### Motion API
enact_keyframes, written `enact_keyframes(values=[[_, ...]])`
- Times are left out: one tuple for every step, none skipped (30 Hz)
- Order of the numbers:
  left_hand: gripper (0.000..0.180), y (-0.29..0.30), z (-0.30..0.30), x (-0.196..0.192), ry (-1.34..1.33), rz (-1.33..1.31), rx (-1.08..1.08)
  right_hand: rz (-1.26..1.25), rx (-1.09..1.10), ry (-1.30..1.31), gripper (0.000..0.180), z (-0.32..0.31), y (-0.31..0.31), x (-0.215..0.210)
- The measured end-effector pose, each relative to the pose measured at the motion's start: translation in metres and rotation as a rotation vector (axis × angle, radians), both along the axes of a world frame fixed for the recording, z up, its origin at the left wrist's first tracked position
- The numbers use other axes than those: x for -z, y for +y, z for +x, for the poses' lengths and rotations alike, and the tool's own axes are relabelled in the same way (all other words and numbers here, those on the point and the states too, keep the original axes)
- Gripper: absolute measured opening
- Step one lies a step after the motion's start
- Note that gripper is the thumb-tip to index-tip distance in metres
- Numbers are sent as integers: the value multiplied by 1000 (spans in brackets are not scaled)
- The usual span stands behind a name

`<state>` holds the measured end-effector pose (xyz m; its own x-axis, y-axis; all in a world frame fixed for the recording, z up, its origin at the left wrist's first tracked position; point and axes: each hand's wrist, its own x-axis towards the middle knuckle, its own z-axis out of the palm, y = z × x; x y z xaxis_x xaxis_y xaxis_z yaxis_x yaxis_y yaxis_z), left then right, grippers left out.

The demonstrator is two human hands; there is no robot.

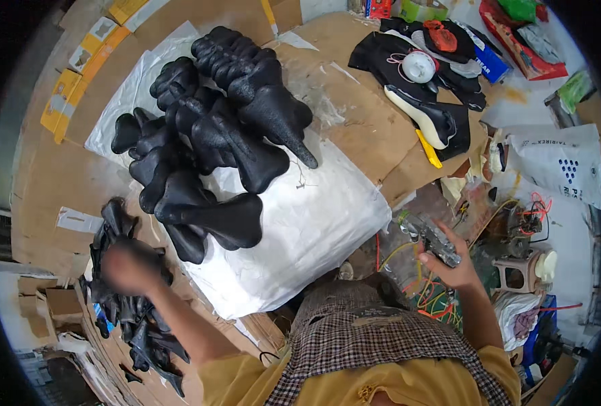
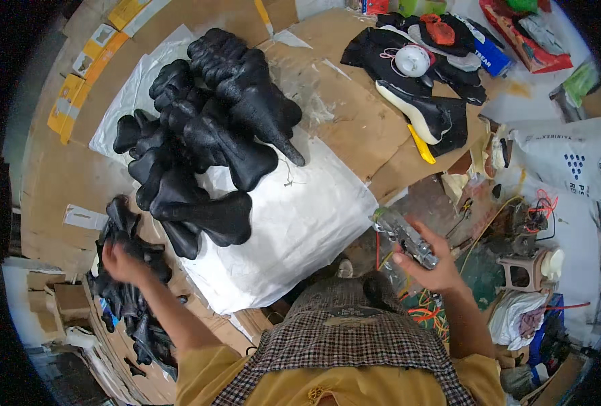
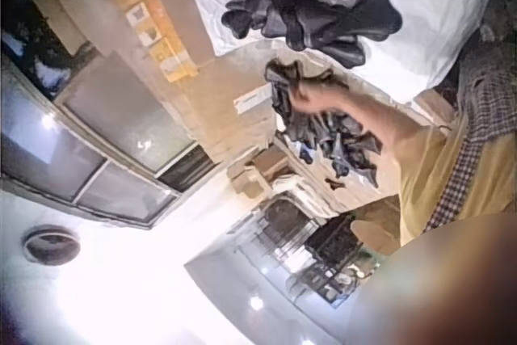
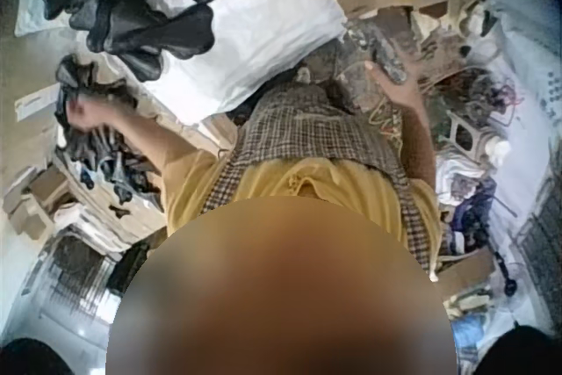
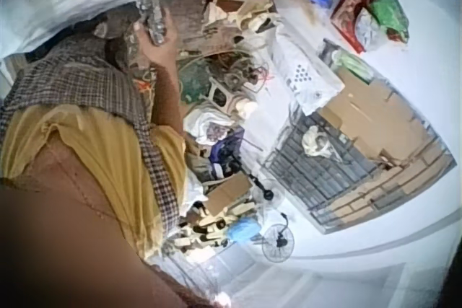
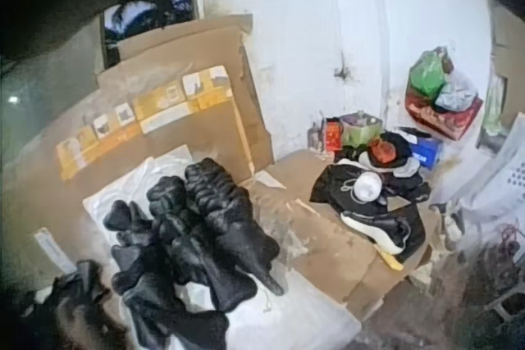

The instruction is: Sorting and moving black bicycle seats between a work table and a large storage sack.

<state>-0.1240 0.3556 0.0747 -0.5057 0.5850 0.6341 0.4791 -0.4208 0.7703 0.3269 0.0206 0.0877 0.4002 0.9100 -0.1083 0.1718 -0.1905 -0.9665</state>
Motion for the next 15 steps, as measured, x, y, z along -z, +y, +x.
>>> enact_keyframes(values=[[25, 14, 50, -4, 94, -166, 70, -12, 16, -12, 53, 1, 0, 3], [25, 45, 81, 17, -77, -195, 270, -21, 27, -28, 54, 0, -2, 4], [29, 73, 121, 33, -284, -272, 562, -43, 53, -43, 56, 0, -8, 7], [32, 93, 163, 45, -161, -331, 635, -40, 51, -55, 56, 0, -11, 6], [40, 117, 186, 60, -212, -452, 694, -54, 18, -24, 57, -2, -11, 5], [47, 130, 215, 70, -318, -551, 790, -75, -1, -1, 57, -3, -10, 6], [50, 139, 242, 76, -233, -666, 790, -110, 10, -18, 58, -3, -13, 9], [53, 146, 263, 78, -146, -779, 791, -113, 14, -36, 58, -4, -16, 11], [53, 154, 274, 79, -161, -775, 797, -116, 18, -42, 57, -5, -18, 15], [52, 159, 283, 82, -99, -912, 786, -124, 26, -40, 56, -6, -20, 16], [51, 162, 288, 84, -34, -1049, 767, -88, 16, -42, 54, -9, -17, 13], [51, 168, 286, 88, -39, -1055, 761, -95, 10, -41, 54, -6, -19, 11], [50, 173, 284, 86, 264, -869, 708, -111, 12, -6, 54, -7, -19, 11], [50, 175, 279, 84, 556, -671, 637, -126, 8, 33, 54, -8, -18, 11], [45, 176, 265, 80, 569, -661, 727, -90, -18, 71, 56, -8, -18, 9]])
